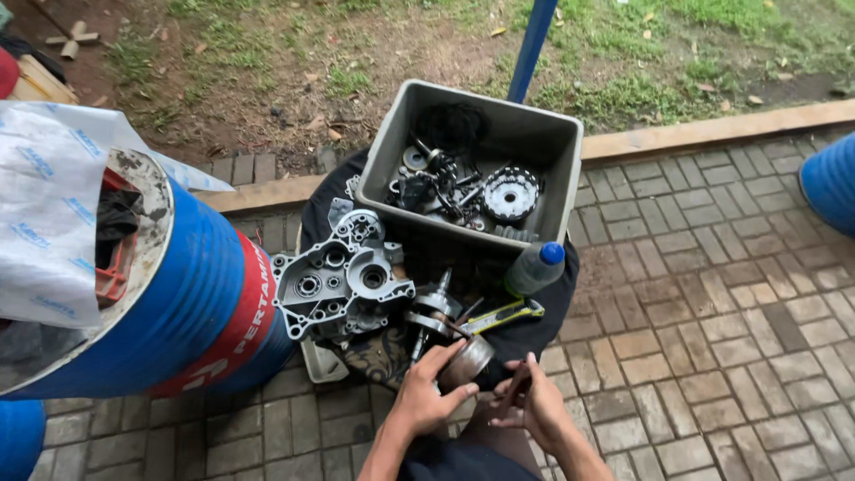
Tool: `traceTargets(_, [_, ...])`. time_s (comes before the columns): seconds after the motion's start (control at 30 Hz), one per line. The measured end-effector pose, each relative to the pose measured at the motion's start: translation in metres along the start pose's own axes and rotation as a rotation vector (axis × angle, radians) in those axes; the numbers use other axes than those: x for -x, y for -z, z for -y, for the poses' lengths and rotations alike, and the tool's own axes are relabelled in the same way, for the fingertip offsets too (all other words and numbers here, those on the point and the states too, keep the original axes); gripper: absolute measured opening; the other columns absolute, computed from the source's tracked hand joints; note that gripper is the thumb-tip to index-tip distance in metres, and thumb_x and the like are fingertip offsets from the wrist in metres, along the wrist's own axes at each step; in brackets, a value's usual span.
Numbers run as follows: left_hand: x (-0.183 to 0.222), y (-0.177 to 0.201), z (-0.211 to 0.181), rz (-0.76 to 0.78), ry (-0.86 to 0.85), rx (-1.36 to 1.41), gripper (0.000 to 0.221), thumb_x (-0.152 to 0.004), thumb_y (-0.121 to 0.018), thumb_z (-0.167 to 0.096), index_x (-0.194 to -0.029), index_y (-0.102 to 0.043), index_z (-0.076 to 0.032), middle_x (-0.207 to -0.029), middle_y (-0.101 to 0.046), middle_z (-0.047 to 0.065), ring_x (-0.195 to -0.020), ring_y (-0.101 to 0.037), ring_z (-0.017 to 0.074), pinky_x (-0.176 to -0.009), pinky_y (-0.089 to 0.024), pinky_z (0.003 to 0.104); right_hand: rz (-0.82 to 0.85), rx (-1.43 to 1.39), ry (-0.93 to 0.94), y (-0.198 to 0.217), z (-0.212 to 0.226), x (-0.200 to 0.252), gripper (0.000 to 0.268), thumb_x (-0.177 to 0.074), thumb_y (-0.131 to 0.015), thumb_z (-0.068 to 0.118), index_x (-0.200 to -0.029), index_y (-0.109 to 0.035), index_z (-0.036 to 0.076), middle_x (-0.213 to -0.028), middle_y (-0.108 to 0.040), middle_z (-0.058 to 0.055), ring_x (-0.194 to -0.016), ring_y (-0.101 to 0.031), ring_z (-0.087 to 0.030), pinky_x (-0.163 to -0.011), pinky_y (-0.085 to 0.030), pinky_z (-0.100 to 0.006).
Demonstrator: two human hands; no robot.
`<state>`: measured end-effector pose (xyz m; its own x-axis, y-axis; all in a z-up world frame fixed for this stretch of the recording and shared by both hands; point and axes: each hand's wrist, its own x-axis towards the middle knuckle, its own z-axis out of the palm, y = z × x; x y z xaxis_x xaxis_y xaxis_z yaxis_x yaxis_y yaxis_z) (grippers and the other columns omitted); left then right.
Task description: The person holds and works on an engine crankshaft and related components on a table, occasionally using a small tool to manipulate a ring.
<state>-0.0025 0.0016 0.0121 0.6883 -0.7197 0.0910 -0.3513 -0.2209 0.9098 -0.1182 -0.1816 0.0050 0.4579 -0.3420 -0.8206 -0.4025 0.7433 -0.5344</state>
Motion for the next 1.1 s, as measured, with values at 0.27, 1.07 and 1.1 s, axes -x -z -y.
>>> traceTargets(0.27, [0.002,0.0,0.01,0.005,0.004,0.003,0.069,-0.081,-0.08,-0.041,-0.143,-0.06,-0.019,-0.113,-0.066,0.005,-0.105,-0.07,0.023,-0.09,-0.053,0.034,0.031,-0.058,0.197,-0.002,0.007,0.007,0.027,-0.104,-0.052,0.023,-0.107,-0.062,-0.002,-0.089,-0.066,-0.026,-0.083,-0.069,-0.039,-0.066,-0.058,-0.056])
traceTargets(1.07, [0.007,0.006,0.0,0.009,0.033,0.083,0.071,-0.082,-0.079,-0.037,-0.146,-0.056,-0.016,-0.119,-0.065,0.006,-0.106,-0.068,0.0236,-0.091,-0.052,0.034,0.405,0.538,0.838,-0.031,0.019,-0.021,0.028,-0.084,-0.064,-0.004,-0.106,-0.077,0.007,-0.142,-0.063,-0.015,-0.134,-0.059,-0.024,-0.103,-0.053,-0.035])
traceTargets(1.1, [0.007,0.007,-0.002,0.019,0.06,0.084,0.071,-0.082,-0.078,-0.036,-0.146,-0.056,-0.017,-0.119,-0.065,0.005,-0.106,-0.069,0.0235,-0.09,-0.053,0.035,0.422,0.521,0.83,-0.03,0.018,-0.022,0.033,-0.082,-0.063,-0.008,-0.109,-0.075,0.006,-0.146,-0.062,-0.016,-0.137,-0.057,-0.024,-0.102,-0.054,-0.036])
